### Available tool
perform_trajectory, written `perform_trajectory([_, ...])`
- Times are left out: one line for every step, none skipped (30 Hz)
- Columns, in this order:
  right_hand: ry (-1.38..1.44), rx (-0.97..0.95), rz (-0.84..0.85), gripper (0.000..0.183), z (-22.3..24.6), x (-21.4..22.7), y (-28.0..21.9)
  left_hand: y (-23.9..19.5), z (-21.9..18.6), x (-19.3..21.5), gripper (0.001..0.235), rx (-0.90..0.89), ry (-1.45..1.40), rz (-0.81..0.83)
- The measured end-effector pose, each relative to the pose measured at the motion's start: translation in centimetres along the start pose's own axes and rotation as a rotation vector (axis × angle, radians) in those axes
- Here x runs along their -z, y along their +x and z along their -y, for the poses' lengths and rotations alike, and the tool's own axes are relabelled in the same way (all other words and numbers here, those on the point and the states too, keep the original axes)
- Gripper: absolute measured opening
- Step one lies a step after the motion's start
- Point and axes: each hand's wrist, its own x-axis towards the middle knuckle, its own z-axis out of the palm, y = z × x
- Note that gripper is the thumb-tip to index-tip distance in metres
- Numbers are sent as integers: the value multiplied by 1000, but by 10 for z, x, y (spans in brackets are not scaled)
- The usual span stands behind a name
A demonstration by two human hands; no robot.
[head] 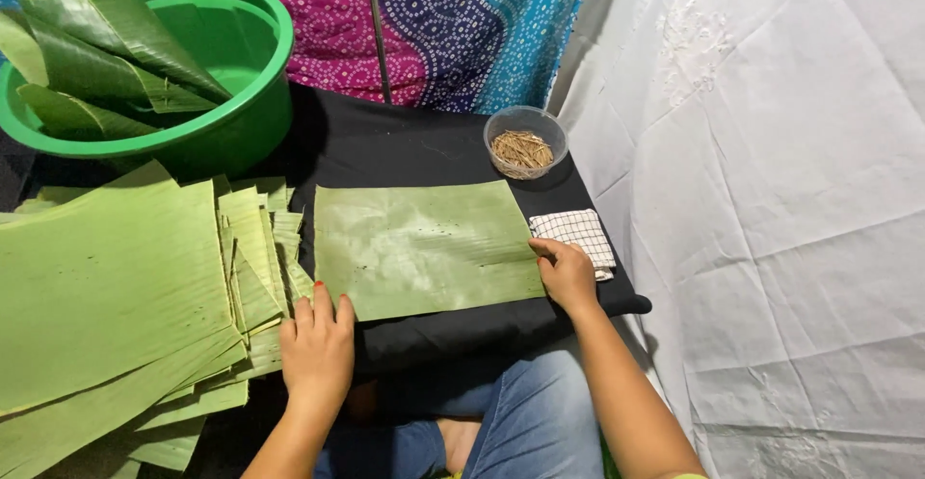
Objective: Cleaning banana leaves with a cloth and rolling them into cones secured with small wooden sticks.
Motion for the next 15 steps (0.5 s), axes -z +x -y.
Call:
perform_trajectory([-2,-4,-5,37,-3,2,2,1,0,-2,35,-4,-3,-3])
perform_trajectory([-51,69,-57,38,-6,4,4,1,0,-5,29,-4,11,-51])
perform_trajectory([-100,140,-105,41,-10,5,3,0,-1,-7,24,-4,25,-95])
perform_trajectory([-102,134,-107,41,-14,5,2,-1,-1,-8,24,-10,21,-96])
perform_trajectory([-144,74,-160,36,-16,4,3,-2,-1,-10,15,-9,25,-104])
perform_trajectory([-185,15,-213,33,-18,3,4,-3,0,-12,7,-7,28,-112])
perform_trajectory([-184,13,-214,33,-29,-1,6,-4,-1,-11,7,-9,28,-113])
perform_trajectory([-230,-58,-151,47,-39,-4,9,-5,-2,-10,7,0,-2,-130])
perform_trajectory([-275,-128,-85,67,-49,-9,10,-8,-3,-9,8,9,-31,-145])
perform_trajectory([-272,-129,-84,67,-52,-7,8,-10,-4,-6,8,8,-29,-144])
perform_trajectory([-289,-117,-74,66,-54,-5,8,-11,-5,-3,11,2,-52,-139])
perform_trajectory([-305,-106,-63,66,-56,-3,8,-13,-7,-1,14,-4,-75,-134])
perform_trajectory([-305,-104,-62,66,-58,-2,11,-15,-8,-2,14,-2,-75,-133])
perform_trajectory([-190,-69,-111,58,-61,-1,13,-18,-9,-4,16,7,-77,-132])
perform_trajectory([-75,-37,-158,52,-64,0,14,-21,-11,-5,18,13,-80,-129])
